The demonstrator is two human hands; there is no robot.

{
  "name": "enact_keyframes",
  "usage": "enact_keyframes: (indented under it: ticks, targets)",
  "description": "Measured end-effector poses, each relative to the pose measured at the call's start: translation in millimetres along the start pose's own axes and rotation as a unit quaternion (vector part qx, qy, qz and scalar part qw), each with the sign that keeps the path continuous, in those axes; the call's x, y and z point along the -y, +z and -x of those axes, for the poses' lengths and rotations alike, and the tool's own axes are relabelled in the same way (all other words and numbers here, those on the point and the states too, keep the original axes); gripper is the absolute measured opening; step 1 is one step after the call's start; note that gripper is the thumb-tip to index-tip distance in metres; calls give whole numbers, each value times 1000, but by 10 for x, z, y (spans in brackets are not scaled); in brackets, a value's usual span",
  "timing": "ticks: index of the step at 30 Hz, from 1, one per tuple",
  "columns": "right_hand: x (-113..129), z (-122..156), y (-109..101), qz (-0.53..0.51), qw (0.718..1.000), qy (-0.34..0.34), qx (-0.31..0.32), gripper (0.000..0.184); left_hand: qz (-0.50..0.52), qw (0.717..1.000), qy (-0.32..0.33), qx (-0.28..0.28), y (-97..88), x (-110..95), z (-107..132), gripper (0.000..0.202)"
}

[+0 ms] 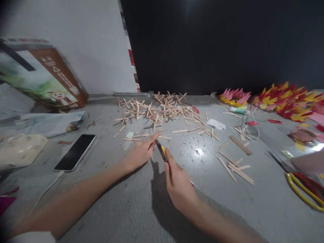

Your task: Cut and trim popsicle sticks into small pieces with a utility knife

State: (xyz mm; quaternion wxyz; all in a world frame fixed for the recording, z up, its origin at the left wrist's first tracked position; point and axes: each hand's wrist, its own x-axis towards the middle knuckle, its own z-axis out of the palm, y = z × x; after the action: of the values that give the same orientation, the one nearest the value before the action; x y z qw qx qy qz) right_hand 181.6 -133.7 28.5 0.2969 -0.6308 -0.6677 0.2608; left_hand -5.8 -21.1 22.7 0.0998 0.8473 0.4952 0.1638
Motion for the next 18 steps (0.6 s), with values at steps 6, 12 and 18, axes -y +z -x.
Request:
enact_keyframes:
  ticks: [6,12,18]
  targets:
    - [69,90,-41,8,1000,-8,-1,63,187,975,-107,-57,-40,256,-154,51]
    - [3,6,-282,-19,999,-13,-47,60,373,921,-101,-48,-136,330,-193,64]
    - [-153,-260,-612,-68,987,9,-145,55,531,845,-54,34,-86,-14,-68,68]
